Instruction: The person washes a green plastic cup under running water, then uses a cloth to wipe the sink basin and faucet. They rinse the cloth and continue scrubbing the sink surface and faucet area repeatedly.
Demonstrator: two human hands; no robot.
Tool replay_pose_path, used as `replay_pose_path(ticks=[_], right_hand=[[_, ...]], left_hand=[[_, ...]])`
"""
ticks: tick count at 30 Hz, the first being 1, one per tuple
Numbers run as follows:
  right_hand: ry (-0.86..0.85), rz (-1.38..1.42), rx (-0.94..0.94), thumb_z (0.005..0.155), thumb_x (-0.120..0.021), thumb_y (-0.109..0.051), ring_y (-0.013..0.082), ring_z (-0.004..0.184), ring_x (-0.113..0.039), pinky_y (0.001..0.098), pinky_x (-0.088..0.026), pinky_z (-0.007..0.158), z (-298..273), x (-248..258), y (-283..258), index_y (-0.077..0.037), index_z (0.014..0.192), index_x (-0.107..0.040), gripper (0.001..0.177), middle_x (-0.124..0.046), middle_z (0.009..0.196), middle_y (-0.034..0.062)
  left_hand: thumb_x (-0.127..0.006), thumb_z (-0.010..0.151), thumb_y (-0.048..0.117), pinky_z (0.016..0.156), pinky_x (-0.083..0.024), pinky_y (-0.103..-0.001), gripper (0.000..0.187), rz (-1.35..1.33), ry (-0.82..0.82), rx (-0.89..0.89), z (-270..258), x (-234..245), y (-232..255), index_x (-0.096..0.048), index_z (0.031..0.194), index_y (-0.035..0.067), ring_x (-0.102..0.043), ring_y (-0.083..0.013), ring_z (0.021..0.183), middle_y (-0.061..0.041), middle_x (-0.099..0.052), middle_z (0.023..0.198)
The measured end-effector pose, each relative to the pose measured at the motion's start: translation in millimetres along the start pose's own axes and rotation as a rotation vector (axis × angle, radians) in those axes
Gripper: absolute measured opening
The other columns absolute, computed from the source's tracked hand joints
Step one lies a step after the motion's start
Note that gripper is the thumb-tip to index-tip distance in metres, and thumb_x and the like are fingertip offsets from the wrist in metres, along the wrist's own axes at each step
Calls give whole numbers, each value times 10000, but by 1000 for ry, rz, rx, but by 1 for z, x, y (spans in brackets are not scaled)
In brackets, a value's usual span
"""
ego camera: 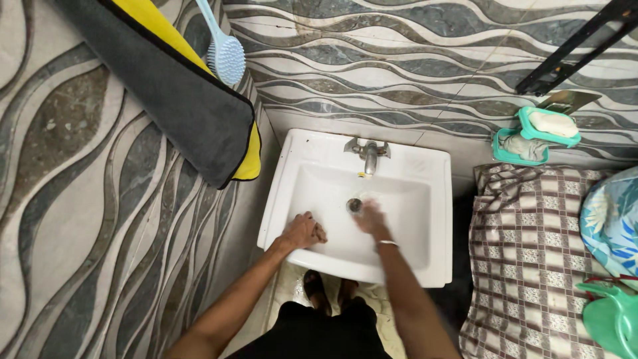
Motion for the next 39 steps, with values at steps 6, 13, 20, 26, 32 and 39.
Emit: replay_pose_path(ticks=[6, 13, 20, 26, 32, 39], right_hand=[[58, 54, 343, 943, -591, -497, 356, 1341, -448, 474, -412, 1087, -8, -27, -99, -18, 1467, -410, 733, -429, 1463, 213], [-121, 501, 337, 923, -661, -416, 301, 1116, -679, 397, -536, 960, -51, -46, -63, -42, 1325, -610, 551, -685, 1226, 180], [447, 217, -127, 870, -690, -298, 374, 838, -723, 436, -614, 702, -5, 7, 48, 64, 1267, -592, 547, -666, 1094, 290], [725, -738, 384, 852, -643, -171, 318, 749, -704, 596, -574, 644, 54, -4, -64, -111, 862, -724, 101, -721, 804, 126], [757, -104, 633, 754, -656, -248, 370, 950, -673, 517, -483, 887, 23, -51, -168, -20, 978, -667, 319, -708, 1002, 207], [282, -316, 315, 865, -537, -287, 493, 1214, -401, 589, -243, 1054, -13, -27, 5, 42, 1189, -557, 463, -447, 1293, 321]], left_hand=[[-683, 870, 150, 976, -492, -478, 237, 69, 305, 4, -12, -23, -19, -680, 1059, 8, -631, -365, 1081, -194, -705, 1097], [-602, 962, 261, 1048, -509, -452, 312, -294, -166, 190, -36, 9, 25, -688, 1173, 48, -654, -402, 1176, -218, -668, 1254], [-675, 891, 219, 1248, -85, -514, 533, -1, 338, 144, -71, 38, 46, -545, 1330, -55, -138, -384, 1539, -262, -287, 1609], [-667, 827, 144, 1245, -121, -480, 838, -23, 558, 206, -92, 41, 47, -271, 1516, -123, -128, -384, 1547, -296, -168, 1646], [-633, 772, 77, 1253, -128, -481, 889, 6, 599, 242, -87, 45, 50, -220, 1532, -129, -150, -388, 1554, -300, -187, 1641], [-611, 746, 64, 1252, -149, -475, 860, 34, 639, 238, -90, 50, 55, -275, 1513, -132, -195, -375, 1546, -304, -220, 1635]])
Point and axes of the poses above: each hand's wrist, its own z-axis towards the middle knuckle, its own x-axis out of the back of the hand, y = z × x, the point moved 1 cm from there along z, towards the middle knuckle
